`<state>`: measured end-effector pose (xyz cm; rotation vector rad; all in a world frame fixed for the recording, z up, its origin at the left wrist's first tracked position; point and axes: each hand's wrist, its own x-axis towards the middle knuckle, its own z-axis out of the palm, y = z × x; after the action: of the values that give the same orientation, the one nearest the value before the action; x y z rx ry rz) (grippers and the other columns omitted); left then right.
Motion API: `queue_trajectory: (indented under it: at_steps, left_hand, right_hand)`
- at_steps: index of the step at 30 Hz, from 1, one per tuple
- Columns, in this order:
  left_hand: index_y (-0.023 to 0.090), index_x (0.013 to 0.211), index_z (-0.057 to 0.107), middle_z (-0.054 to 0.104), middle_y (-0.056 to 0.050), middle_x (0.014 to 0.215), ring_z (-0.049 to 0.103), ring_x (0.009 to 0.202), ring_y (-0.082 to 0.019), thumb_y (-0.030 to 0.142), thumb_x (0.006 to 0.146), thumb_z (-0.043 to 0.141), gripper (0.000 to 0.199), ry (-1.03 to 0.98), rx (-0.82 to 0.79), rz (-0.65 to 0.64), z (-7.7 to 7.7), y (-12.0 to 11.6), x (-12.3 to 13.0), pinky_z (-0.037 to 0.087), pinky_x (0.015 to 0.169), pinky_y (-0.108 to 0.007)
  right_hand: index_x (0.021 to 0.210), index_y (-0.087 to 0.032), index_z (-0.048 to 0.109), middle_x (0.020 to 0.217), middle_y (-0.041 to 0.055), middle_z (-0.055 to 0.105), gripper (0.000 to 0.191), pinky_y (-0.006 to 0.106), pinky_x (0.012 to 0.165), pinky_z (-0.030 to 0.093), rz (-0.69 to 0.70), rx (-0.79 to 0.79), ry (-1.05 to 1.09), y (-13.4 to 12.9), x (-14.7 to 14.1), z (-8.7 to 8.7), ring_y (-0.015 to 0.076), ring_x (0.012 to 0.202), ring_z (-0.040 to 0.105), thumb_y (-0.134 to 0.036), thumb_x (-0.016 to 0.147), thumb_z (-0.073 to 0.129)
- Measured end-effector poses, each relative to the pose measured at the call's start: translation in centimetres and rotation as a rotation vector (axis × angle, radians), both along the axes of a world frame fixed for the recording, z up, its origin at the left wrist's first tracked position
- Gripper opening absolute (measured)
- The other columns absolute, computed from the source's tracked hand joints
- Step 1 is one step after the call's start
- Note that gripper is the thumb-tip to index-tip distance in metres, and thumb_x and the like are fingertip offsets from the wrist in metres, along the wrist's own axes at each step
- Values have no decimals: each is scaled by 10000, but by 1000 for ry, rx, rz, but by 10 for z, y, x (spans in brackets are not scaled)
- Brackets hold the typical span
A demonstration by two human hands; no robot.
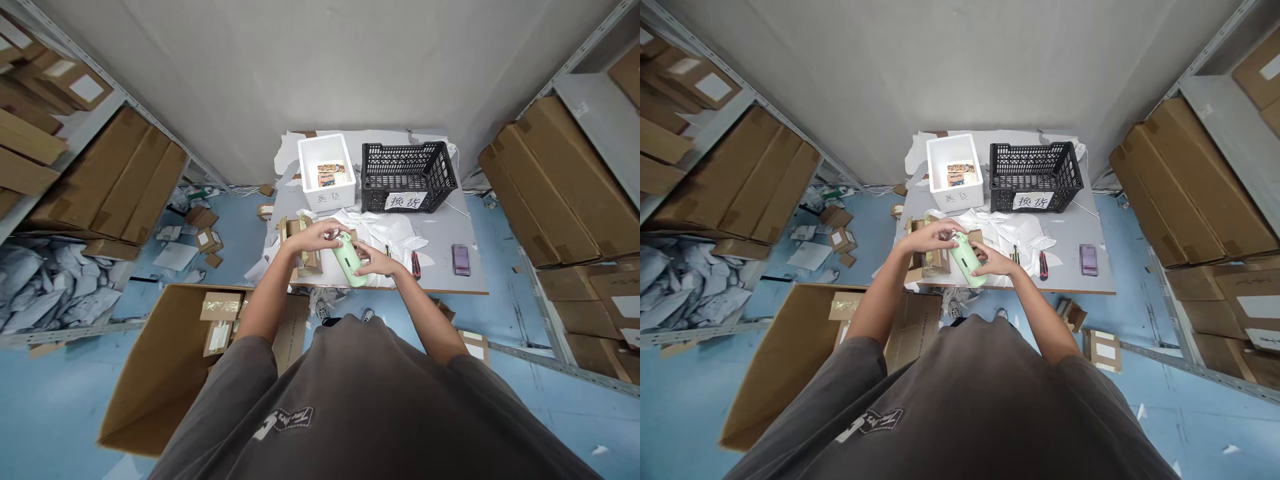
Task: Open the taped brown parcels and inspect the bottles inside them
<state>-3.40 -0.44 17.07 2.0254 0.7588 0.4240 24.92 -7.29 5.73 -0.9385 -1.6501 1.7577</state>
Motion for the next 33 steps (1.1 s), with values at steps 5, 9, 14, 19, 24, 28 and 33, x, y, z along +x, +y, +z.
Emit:
queue_trajectory:
  at_steps: [5, 9, 14, 19, 24, 28, 33]
  left_hand:
    - [264, 1329, 793, 659, -102, 1223, 630, 861, -185, 553, 959, 750, 471, -20, 114, 180, -1, -1, -13, 610, 850, -363]
    - [254, 1319, 786, 607, -84, 1237, 619, 862, -166, 439, 966, 765, 399, -46, 174, 299, -6, 1, -7, 598, 906, -365]
    - [251, 1319, 781, 580, -82, 1260, 596, 838, -158, 322, 948, 755, 379, -94, 135, 363, -37, 8, 12, 583, 898, -362]
    - [206, 1250, 803, 577, -73, 1172, 589, 810, -158, 302, 907, 767, 358, -88, 48, 415, -87, 9, 19, 583, 882, -367]
    - [217, 1267, 793, 567, -59, 1181, 601, 809, -140, 261, 921, 752, 351, 3, 61, 429, -115, 5, 16, 585, 893, -341]
    - [248, 1321, 777, 570, -67, 1259, 635, 828, -148, 232, 951, 701, 378, 154, 112, 337, -125, 1, 21, 580, 895, -332]
    - [280, 1326, 781, 585, -103, 1342, 677, 1037, -256, 268, 960, 722, 371, 439, 266, 226, -146, -5, 45, 545, 900, -364]
  right_hand:
    - [1489, -244, 626, 1249, 96, 693, 861, 507, 1056, 569, -303, -38, -200, 15, 16, -53, 272, 1113, 677, -450, 696, 891]
    - [1450, -227, 611, 1285, 108, 672, 819, 492, 1019, 559, -416, -12, -541, 23, 9, -85, 282, 1081, 673, -406, 693, 867]
    - [1321, -208, 606, 1131, 96, 735, 687, 408, 934, 549, -446, -7, -759, 26, -18, -108, 301, 1030, 687, -405, 722, 878]
    - [971, -250, 573, 903, 19, 725, 233, 333, 801, 549, -532, -98, -674, 27, -27, -123, 266, 921, 723, -319, 822, 738]
    - [842, -255, 493, 718, -50, 649, 160, 235, 615, 521, -528, -333, -405, 28, -24, -132, 171, 683, 714, -227, 865, 649]
    - [831, -252, 497, 682, -61, 631, 186, 218, 568, 526, -596, -447, -307, 28, -25, -137, 152, 611, 703, -173, 854, 664]
    - [861, -253, 516, 742, -56, 638, 187, 245, 597, 578, -611, -490, -208, 24, -28, -144, 160, 634, 722, -168, 835, 681]
